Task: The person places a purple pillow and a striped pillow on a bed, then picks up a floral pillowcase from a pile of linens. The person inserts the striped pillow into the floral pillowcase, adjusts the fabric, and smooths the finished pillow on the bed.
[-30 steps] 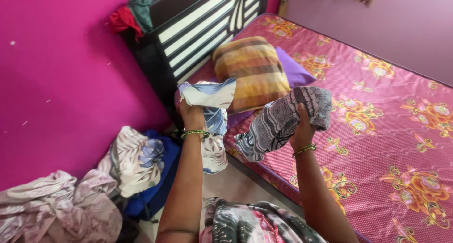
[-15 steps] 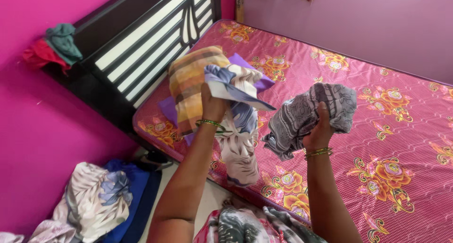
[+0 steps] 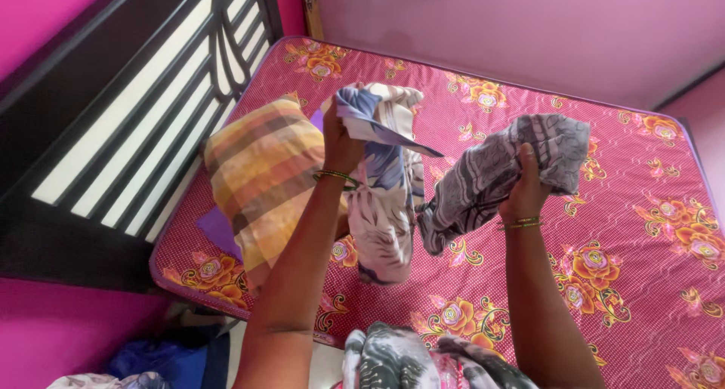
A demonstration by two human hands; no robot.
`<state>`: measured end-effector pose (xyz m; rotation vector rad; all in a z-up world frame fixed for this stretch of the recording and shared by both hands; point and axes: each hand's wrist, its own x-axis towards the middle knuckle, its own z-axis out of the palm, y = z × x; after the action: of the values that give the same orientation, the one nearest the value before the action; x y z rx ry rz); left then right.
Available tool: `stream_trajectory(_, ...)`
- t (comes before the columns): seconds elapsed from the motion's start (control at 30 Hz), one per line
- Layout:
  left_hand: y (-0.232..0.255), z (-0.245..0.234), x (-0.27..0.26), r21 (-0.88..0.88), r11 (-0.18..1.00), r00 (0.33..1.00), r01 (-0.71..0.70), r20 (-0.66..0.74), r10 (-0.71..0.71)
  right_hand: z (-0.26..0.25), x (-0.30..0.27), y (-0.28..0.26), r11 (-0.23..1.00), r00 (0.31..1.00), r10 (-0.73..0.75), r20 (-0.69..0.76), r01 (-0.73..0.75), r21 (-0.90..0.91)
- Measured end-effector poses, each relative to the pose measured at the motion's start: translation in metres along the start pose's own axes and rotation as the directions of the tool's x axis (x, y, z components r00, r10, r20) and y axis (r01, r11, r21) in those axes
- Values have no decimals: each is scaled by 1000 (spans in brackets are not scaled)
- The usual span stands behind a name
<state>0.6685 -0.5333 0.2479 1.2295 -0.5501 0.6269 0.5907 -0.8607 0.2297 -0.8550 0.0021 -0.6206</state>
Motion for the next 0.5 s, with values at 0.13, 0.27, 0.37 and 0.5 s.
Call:
stream_trajectory(0.13,7,-19,17,-2,1000,1000,1,-13,-1,8,18,7,998,998,-60,13,60,-16)
stream_trajectory(0.27,27,-29,36,161,981,994,-111,17,110,16,21,15,998,999,-44,-26,43,-49)
stream_trajectory(0.37,38,-37,49,147,979,990,-142,22,140,21,26,24,997,999,-35,0,35,-73)
stream_trajectory(0.5,43,-42,45,159,982,995,-98,-2,99,19,39,39,994,1000,0,-20,-2,-107)
